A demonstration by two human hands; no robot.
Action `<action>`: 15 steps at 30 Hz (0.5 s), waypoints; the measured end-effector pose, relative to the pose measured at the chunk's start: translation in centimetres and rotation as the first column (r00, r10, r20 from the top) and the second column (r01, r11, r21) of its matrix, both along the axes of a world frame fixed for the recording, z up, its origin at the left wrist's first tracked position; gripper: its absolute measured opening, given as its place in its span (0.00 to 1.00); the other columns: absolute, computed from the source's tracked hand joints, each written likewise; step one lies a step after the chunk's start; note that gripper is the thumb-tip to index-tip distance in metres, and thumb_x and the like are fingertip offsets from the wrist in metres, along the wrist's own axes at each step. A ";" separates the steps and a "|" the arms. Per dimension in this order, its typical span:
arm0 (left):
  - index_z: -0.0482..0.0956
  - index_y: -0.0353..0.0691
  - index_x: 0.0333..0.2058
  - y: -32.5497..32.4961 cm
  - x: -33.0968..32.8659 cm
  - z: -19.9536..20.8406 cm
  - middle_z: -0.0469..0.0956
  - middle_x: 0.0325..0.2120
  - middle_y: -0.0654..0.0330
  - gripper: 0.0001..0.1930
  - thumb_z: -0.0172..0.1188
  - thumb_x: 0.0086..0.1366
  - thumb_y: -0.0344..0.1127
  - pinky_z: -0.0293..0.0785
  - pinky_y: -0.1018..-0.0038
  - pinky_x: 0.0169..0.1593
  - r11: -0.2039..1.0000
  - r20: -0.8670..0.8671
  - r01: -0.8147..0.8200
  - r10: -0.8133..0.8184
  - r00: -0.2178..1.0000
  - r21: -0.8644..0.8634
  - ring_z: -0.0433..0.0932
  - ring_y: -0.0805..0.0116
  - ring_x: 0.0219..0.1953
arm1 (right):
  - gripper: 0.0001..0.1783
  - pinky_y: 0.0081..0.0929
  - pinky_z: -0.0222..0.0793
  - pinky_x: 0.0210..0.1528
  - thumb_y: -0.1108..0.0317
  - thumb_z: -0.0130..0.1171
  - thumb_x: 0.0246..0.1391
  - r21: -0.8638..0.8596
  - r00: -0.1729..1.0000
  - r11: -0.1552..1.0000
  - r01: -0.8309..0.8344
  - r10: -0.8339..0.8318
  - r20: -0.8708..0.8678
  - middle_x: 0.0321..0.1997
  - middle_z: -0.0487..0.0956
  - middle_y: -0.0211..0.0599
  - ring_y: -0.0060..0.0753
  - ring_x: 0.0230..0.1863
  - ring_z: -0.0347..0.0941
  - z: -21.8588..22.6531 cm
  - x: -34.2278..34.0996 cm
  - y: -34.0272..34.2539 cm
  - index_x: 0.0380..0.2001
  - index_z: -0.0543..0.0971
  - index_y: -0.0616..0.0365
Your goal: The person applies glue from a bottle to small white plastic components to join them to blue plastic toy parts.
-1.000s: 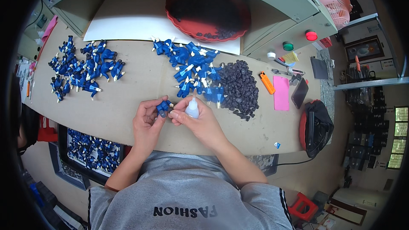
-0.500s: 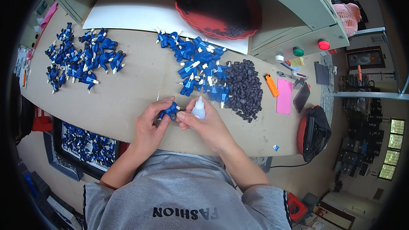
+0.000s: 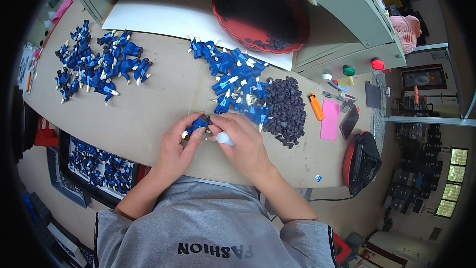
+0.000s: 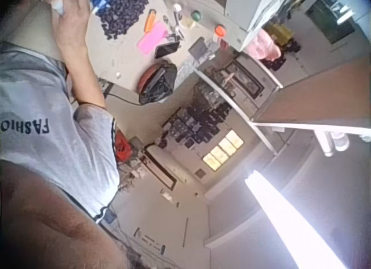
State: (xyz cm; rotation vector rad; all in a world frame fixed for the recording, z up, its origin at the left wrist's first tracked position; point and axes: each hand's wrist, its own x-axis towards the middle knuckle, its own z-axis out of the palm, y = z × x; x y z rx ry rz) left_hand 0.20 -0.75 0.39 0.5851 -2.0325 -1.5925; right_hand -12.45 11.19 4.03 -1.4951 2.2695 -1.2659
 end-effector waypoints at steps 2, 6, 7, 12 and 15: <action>0.76 0.35 0.49 -0.1 0.2 -0.3 0.81 0.40 0.50 0.14 0.61 0.65 0.28 0.77 0.69 0.43 0.999 -0.006 -0.002 0.002 1.000 -0.040 0.82 0.59 0.41 | 0.17 0.32 0.75 0.44 0.76 0.68 0.48 0.043 0.998 0.999 -0.002 0.005 -0.057 0.43 0.80 0.45 0.44 0.43 0.78 0.4 0.3 -0.2 0.44 0.80 0.62; 0.77 0.35 0.49 -0.6 -0.1 -0.8 0.81 0.40 0.50 0.15 0.61 0.64 0.27 0.77 0.68 0.44 0.998 0.010 0.013 -0.013 1.000 -0.067 0.82 0.58 0.40 | 0.18 0.32 0.76 0.44 0.76 0.68 0.49 0.080 0.999 0.997 -0.019 0.023 -0.048 0.44 0.80 0.45 0.44 0.44 0.79 -0.6 -0.1 0.0 0.45 0.80 0.62; 0.77 0.35 0.49 -0.7 -0.3 -0.8 0.81 0.40 0.50 0.15 0.61 0.64 0.27 0.77 0.68 0.44 0.998 0.009 0.014 -0.014 1.000 -0.060 0.82 0.58 0.40 | 0.17 0.32 0.76 0.43 0.76 0.68 0.49 0.094 0.999 0.995 -0.017 0.019 -0.025 0.44 0.80 0.45 0.43 0.43 0.79 -0.8 -0.3 0.0 0.45 0.80 0.62; 0.77 0.36 0.48 -1.1 -0.2 -0.4 0.80 0.38 0.49 0.15 0.62 0.62 0.26 0.77 0.67 0.44 0.989 0.070 0.049 -0.040 0.997 -0.141 0.81 0.53 0.40 | 0.17 0.31 0.77 0.44 0.76 0.68 0.49 0.146 0.999 0.989 0.000 -0.006 0.042 0.43 0.81 0.45 0.43 0.43 0.80 -0.7 0.1 0.0 0.44 0.80 0.61; 0.77 0.36 0.49 -1.0 0.1 -0.3 0.80 0.39 0.50 0.15 0.61 0.63 0.27 0.77 0.66 0.44 0.989 -0.009 0.001 -0.003 1.000 -0.147 0.80 0.52 0.40 | 0.17 0.31 0.77 0.46 0.75 0.69 0.49 0.108 0.999 0.994 0.032 -0.032 -0.006 0.45 0.81 0.46 0.42 0.44 0.81 -0.9 0.5 -0.3 0.44 0.81 0.61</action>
